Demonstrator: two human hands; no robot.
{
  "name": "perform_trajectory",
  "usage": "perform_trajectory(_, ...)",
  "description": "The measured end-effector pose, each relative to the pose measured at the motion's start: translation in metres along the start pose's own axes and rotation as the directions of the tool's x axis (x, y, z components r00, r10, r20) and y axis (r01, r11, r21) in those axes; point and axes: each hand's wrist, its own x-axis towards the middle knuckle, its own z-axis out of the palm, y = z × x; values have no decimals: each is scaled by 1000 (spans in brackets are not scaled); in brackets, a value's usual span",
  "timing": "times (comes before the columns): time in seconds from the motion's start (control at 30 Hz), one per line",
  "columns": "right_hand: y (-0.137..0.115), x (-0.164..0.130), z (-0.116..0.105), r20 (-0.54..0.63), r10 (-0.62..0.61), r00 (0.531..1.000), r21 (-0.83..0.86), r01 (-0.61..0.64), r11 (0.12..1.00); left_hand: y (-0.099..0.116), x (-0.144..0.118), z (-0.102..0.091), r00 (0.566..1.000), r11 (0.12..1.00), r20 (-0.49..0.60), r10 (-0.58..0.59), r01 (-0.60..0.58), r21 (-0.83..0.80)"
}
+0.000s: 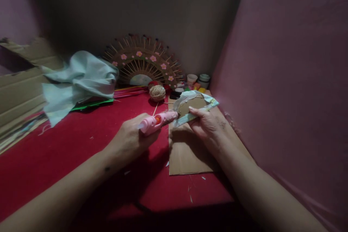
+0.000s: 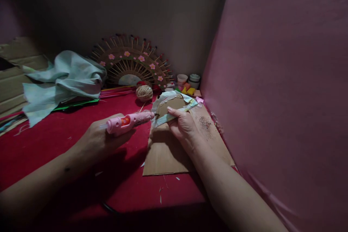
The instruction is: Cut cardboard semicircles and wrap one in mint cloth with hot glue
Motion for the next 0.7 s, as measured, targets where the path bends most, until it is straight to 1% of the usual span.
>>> perform_trajectory(0.23,-2,1,1,-25,-7,1000,25,8,1000,-1,0,4,999,1000,-37,-3,3,-6)
perform_trajectory(0.4,-2,3,0,-20,-11,1000,12,11,1000,2,1,2,999,999,17,39,-39,-13)
perform_trajectory(0.53,-3,3,0,-40,13,999,41,-12,999,4,0,1,999,998,17,39,-38,-50)
perform_trajectory(0.7,-4,4,-1,-48,-20,999,39,21,999,2,-2,2,999,999,47,17,-16,-37)
